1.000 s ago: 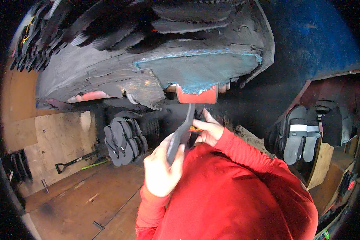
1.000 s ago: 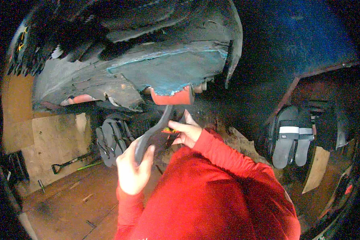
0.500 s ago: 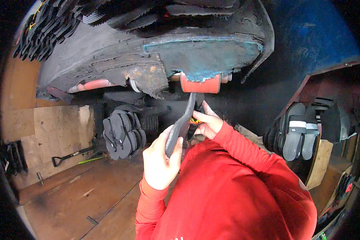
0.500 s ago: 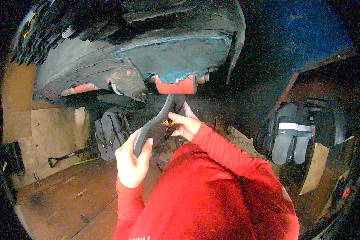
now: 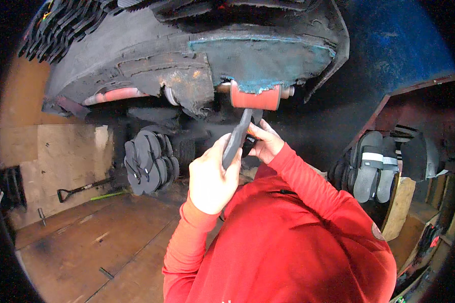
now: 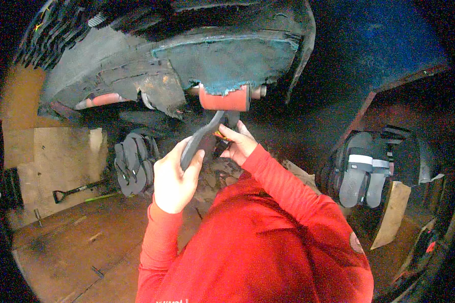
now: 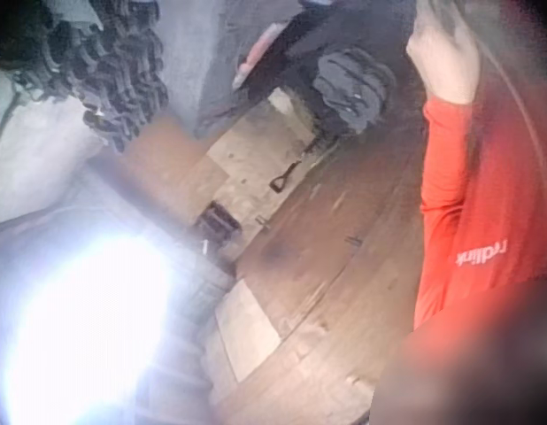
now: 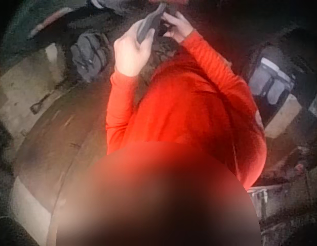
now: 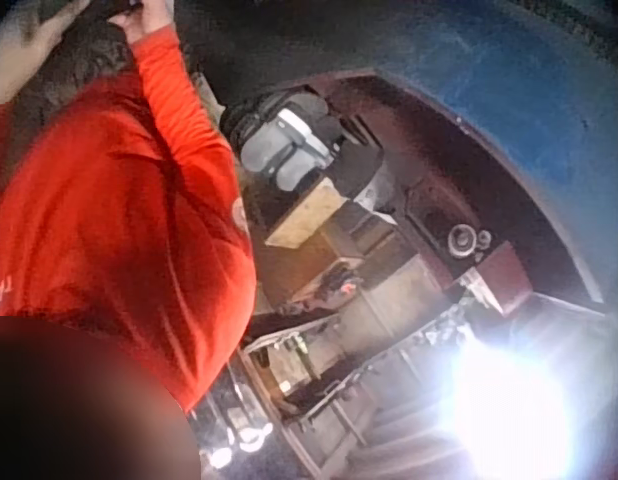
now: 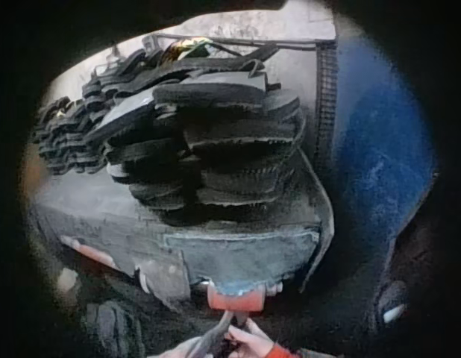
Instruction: The person repeatedly presses the sole of a black sandal against a rotating red grinding wheel to smooth its surface. After each sandal is processed, it is placed on a growing stack of finished sandals on a nearby table.
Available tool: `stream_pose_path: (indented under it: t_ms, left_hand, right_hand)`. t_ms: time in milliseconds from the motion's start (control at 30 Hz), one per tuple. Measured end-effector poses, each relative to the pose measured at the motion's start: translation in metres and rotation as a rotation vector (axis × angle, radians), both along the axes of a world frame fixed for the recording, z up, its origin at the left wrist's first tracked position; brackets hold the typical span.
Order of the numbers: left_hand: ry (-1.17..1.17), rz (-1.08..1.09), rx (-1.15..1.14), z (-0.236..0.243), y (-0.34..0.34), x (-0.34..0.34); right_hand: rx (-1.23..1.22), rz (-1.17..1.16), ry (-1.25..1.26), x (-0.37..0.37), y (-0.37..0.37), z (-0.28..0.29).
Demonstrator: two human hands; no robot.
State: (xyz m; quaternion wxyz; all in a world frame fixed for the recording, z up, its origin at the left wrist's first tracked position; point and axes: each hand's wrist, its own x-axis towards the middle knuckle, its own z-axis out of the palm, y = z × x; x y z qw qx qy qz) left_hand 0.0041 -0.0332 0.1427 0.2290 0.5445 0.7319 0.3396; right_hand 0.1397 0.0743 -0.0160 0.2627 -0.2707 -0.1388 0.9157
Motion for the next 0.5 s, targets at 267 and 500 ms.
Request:
stream_pose_path:
  t_ms: [267,500]
  left_hand:
    - [0.062,-0.039,0.121,0.057,-0.030,0.019]
    - [0.044,-0.029,-0.003,-0.003,0.007,0.015]
  right_hand:
    - [0.010,0.070,0.123,-0.002,-0.024,0.023]
    - [0.055,-0.017,-0.013,0.002,0.013,-0.005]
